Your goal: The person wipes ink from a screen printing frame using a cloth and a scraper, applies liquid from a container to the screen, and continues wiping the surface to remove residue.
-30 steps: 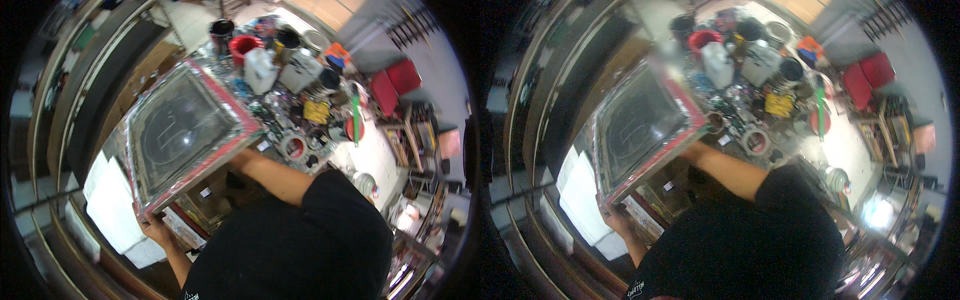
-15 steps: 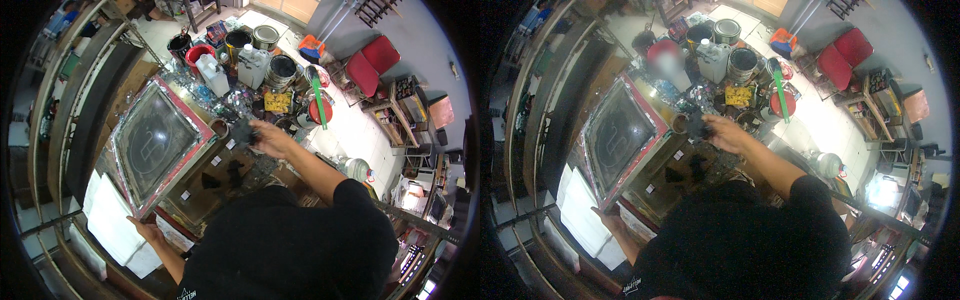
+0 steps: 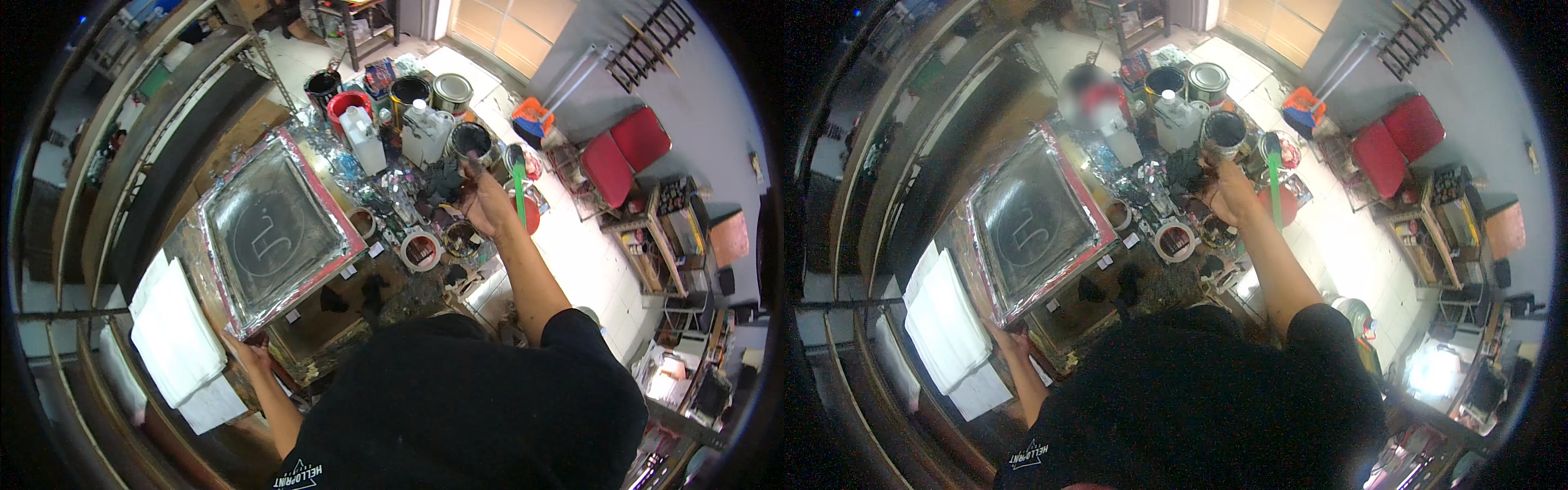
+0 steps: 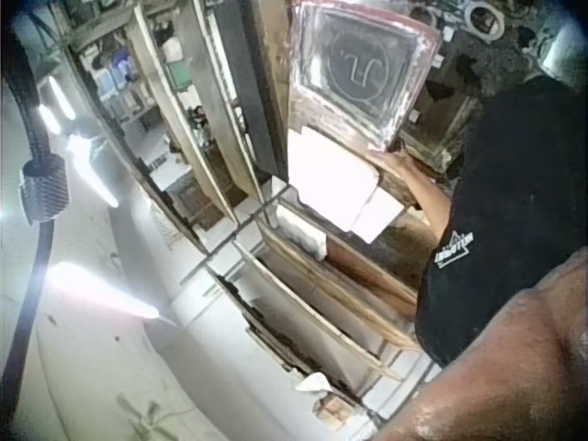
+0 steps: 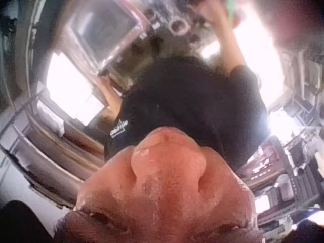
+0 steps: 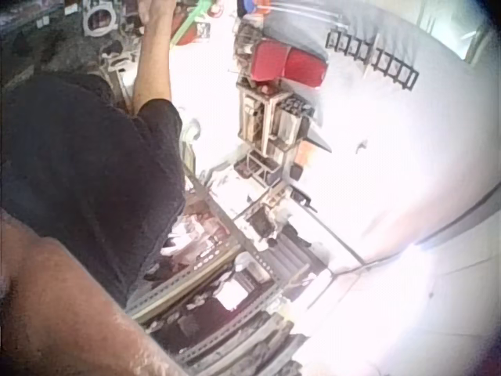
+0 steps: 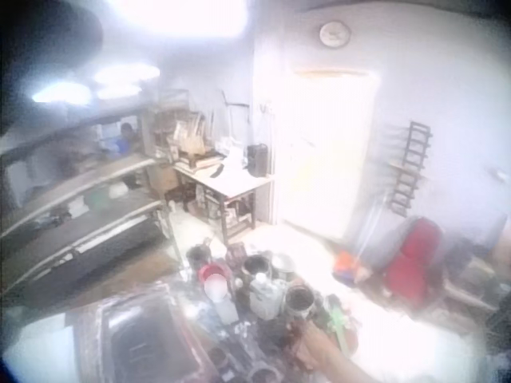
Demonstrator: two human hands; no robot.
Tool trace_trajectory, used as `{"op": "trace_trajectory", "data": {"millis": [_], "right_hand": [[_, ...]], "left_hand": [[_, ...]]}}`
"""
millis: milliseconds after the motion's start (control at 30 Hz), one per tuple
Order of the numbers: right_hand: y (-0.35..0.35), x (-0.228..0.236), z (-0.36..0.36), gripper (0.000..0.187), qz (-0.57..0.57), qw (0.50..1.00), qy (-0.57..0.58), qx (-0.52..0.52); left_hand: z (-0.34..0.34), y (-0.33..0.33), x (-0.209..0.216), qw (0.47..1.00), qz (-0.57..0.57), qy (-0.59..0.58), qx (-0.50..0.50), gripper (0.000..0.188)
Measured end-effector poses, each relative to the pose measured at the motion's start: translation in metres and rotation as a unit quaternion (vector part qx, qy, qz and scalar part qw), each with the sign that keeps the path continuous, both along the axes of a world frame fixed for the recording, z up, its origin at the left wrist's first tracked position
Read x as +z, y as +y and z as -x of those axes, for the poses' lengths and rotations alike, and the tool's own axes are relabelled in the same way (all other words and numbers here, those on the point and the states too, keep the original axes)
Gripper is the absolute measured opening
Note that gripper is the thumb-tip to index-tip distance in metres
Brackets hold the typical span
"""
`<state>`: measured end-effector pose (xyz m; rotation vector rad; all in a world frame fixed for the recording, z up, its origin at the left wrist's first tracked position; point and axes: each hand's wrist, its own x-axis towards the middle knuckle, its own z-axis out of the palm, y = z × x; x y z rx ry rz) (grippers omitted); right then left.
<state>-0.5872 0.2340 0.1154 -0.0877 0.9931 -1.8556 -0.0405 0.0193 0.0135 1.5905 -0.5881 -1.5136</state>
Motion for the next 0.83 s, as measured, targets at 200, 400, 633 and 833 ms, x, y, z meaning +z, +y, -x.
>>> {"op": "trace_trajectory", "data": {"millis": [200,400,633,833], "right_hand": [[-0.076,0.021,0.091,0.034,-0.048,0.971,0.231,-0.037],[-0.194,0.026,0.176,0.031,-0.085,0.91,0.405,-0.01],[-0.265,-0.066,0.231,0.044,-0.383,0.658,0.647,0.039],[-0.274,-0.082,0.2,0.033,-0.402,0.557,0.709,0.159]], "left_hand": [[-0.002,-0.007,-0.01,1.0,0.026,-0.005,0.004,0.094],[-0.012,-0.009,-0.007,1.0,-0.021,0.008,-0.014,0.104],[-0.007,-0.013,0.0,0.997,-0.024,0.036,-0.068,0.112],[0.0,-0.005,0.017,0.997,-0.039,0.061,-0.023,0.11]]}}
